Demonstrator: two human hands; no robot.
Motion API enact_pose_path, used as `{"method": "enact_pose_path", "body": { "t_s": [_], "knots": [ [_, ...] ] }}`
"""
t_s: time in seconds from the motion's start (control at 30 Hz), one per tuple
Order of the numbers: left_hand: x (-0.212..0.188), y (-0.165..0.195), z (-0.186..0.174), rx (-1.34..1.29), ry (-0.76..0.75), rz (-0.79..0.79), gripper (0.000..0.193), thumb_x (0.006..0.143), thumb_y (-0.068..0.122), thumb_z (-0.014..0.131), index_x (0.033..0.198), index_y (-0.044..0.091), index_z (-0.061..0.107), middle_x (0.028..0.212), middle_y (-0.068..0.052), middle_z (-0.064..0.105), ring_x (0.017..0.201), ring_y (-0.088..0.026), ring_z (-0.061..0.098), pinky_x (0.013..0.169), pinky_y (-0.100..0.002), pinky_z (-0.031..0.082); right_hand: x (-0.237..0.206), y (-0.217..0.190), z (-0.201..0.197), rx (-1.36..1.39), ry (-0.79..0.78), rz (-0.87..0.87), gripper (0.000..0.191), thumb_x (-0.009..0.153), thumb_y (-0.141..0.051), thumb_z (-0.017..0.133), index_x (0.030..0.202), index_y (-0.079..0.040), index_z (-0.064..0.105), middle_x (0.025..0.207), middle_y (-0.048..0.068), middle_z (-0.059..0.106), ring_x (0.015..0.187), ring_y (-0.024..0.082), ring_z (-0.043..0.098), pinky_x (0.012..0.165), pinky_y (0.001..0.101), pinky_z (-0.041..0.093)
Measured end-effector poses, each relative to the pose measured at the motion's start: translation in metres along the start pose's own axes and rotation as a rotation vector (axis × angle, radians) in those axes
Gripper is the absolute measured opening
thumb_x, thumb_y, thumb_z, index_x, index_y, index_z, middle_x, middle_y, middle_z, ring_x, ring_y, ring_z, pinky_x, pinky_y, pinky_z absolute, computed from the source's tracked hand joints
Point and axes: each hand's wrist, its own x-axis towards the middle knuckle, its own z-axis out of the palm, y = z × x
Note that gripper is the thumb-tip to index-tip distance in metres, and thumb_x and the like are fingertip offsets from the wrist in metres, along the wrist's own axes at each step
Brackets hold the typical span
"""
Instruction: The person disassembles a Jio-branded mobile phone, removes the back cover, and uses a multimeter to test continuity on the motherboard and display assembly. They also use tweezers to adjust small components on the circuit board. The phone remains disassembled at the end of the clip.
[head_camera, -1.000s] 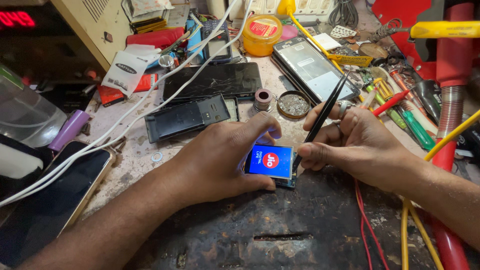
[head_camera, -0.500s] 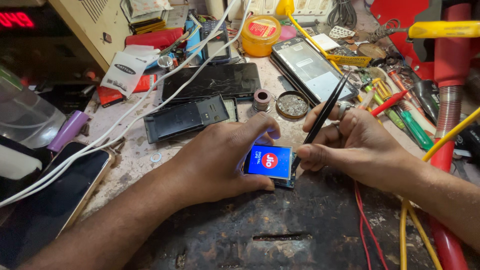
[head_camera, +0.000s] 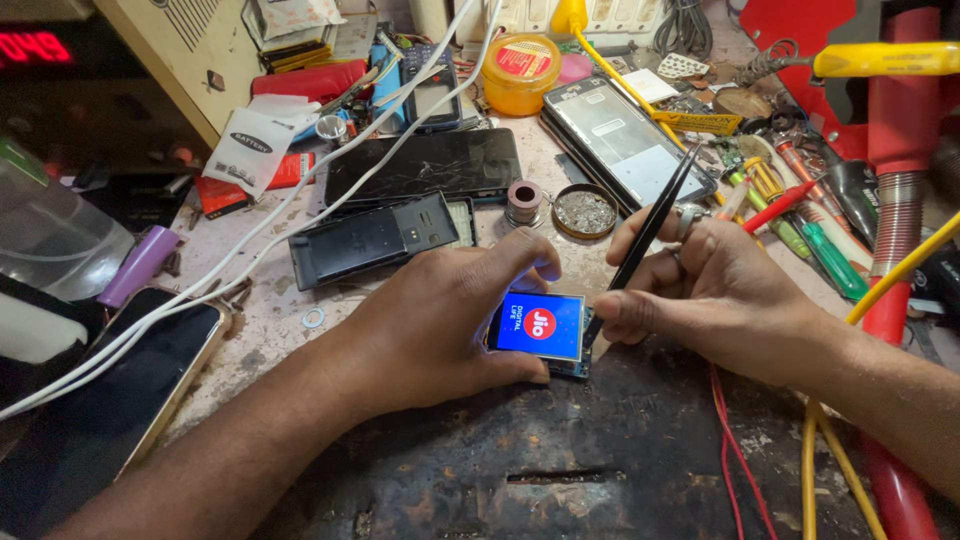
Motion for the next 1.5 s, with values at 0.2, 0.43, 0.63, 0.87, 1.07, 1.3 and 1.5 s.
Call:
{"method": "enact_pose_path", "body": {
  "t_s": [0.2,0.43,0.63,0.87,1.07,1.3,1.5],
  "knots": [
    [0.0001,0.0003,0.0,-0.002,0.002,-0.007,0.071,0.072,0.031,0.091,0.125,0.009,0.05,0.112,-0.014,0.074,0.105,-0.034,0.073,0.086,-0.043,0.057,0.0005,-0.0035,0.0013,-0.026,-0.011,-0.007,0.034,0.083,-0.012,0.078,0.111,-0.004,0.06,0.074,0.009,0.076,0.067,0.01,0.071,0.059,0.0251,0.055],
    [0.0002,0.0009,-0.0004,-0.001,0.004,0.007,0.072,0.072,0.032,0.091,0.125,0.008,0.05,0.112,-0.014,0.074,0.104,-0.033,0.074,0.086,-0.043,0.057,0.0002,-0.0055,0.0012,-0.079,0.01,0.009,0.034,0.082,-0.015,0.077,0.11,-0.005,0.06,0.073,0.008,0.077,0.065,0.01,0.072,0.059,0.0252,0.058],
    [-0.0002,0.0009,-0.0006,0.001,0.004,0.007,0.072,0.071,0.031,0.091,0.125,0.008,0.05,0.111,-0.015,0.074,0.104,-0.034,0.073,0.085,-0.043,0.056,0.0006,-0.0027,0.0015,-0.042,0.019,0.009,0.035,0.082,-0.015,0.077,0.11,-0.005,0.059,0.073,0.008,0.076,0.065,0.01,0.071,0.058,0.0248,0.056],
    [0.0001,-0.0001,0.0002,0.003,-0.003,-0.01,0.072,0.071,0.032,0.091,0.125,0.008,0.05,0.111,-0.014,0.074,0.104,-0.034,0.073,0.085,-0.043,0.056,-0.0004,0.0011,-0.0005,-0.022,-0.003,-0.024,0.035,0.084,-0.015,0.078,0.111,-0.005,0.059,0.074,0.007,0.076,0.066,0.009,0.071,0.058,0.024,0.056],
    [0.0001,0.0004,0.0,0.001,0.006,0.003,0.072,0.071,0.031,0.091,0.125,0.008,0.05,0.111,-0.015,0.075,0.104,-0.034,0.073,0.085,-0.043,0.056,-0.0005,0.0018,-0.0004,-0.021,0.004,-0.035,0.035,0.083,-0.013,0.078,0.111,-0.004,0.059,0.075,0.005,0.075,0.067,0.009,0.071,0.059,0.0237,0.056],
    [0.0,0.0008,-0.0001,0.0,-0.003,-0.01,0.072,0.07,0.031,0.091,0.125,0.008,0.05,0.11,-0.014,0.074,0.103,-0.033,0.074,0.084,-0.043,0.057,-0.002,-0.0014,0.0005,0.003,-0.004,-0.024,0.036,0.083,-0.014,0.078,0.112,-0.003,0.059,0.075,0.005,0.074,0.068,0.009,0.07,0.06,0.0234,0.055],
    [0.0008,0.0012,0.0,0.005,-0.004,-0.004,0.072,0.071,0.031,0.091,0.126,0.008,0.05,0.11,-0.014,0.074,0.103,-0.033,0.074,0.085,-0.042,0.057,-0.0012,0.0013,-0.0009,-0.055,0.007,-0.029,0.036,0.082,-0.015,0.078,0.111,-0.003,0.059,0.074,0.008,0.077,0.067,0.011,0.072,0.059,0.0245,0.057]
  ]
}}
